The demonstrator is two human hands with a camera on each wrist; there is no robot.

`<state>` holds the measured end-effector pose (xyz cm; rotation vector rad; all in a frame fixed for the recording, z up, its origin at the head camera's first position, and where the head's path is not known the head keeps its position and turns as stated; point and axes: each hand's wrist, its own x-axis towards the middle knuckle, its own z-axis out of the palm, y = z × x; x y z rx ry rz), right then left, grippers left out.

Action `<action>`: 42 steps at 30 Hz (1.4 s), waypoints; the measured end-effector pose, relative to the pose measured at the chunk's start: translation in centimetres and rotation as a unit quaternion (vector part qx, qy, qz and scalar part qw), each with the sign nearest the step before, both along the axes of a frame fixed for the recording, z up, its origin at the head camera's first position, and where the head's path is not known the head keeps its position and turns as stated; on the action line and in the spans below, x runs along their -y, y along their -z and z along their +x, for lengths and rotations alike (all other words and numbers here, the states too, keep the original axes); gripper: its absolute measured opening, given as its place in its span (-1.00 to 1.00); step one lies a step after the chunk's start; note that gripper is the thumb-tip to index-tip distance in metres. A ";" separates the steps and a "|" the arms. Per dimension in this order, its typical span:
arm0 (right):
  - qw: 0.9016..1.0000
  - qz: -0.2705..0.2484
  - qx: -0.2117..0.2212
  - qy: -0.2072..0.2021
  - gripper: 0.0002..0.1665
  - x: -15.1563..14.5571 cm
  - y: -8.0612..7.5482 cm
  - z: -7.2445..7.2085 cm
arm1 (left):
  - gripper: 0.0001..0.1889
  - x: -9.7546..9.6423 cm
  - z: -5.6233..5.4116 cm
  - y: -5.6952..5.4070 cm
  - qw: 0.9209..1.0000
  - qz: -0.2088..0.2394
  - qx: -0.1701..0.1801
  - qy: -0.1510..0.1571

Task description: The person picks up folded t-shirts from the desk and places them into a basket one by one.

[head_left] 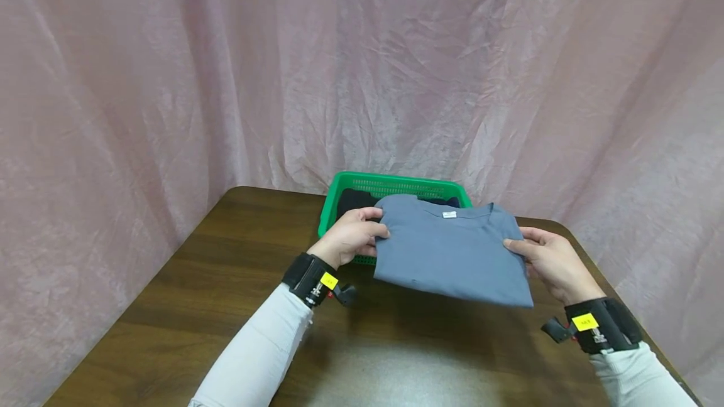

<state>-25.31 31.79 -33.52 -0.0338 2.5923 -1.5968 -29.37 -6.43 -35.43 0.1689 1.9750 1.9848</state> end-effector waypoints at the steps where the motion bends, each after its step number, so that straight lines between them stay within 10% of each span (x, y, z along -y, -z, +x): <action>1: 1.000 0.002 0.000 0.000 -0.15 0.3 0.0 -0.2 | -0.21 0.3 -0.1 0.0 1.000 -0.001 0.000 -0.002; 42: 0.998 0.006 0.042 0.043 -0.15 9.4 -0.5 -11.2 | -0.28 4.8 -6.6 -0.7 0.986 -0.118 -0.028 -0.117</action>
